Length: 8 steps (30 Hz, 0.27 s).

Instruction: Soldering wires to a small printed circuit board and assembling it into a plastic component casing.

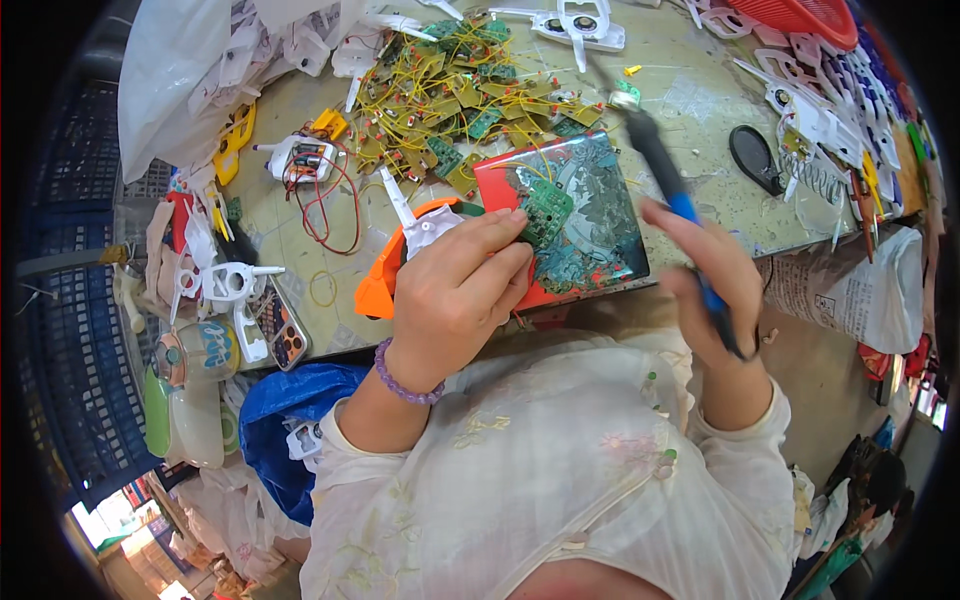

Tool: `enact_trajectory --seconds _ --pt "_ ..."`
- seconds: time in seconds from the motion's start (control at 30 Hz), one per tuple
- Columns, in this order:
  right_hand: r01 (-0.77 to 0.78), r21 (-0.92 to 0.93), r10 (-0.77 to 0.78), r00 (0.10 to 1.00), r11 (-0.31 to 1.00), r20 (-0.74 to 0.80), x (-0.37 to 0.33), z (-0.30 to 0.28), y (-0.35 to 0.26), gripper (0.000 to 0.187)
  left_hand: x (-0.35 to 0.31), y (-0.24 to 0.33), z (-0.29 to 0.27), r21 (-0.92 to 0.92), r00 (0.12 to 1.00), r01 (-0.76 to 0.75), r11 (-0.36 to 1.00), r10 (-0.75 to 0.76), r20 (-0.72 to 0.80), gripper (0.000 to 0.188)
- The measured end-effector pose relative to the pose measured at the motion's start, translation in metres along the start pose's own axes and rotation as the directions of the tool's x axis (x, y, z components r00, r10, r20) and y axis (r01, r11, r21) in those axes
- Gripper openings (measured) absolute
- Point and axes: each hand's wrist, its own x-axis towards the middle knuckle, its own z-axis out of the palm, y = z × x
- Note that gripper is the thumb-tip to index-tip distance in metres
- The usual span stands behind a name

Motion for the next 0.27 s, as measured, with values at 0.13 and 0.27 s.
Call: enact_trajectory --seconds 0.13,0.27 --pt "0.143 0.015 -0.144 0.989 0.99 0.023 0.033 0.038 0.018 0.027 0.0 -0.001 0.002 -0.031 1.0 0.019 0.999 -0.019 -0.008 0.021" --pt "0.049 -0.088 -0.031 0.981 0.995 0.193 0.042 0.04 0.01 0.027 -0.002 -0.004 -0.002 -0.109 0.995 0.079 0.991 -0.086 -0.059 0.026"
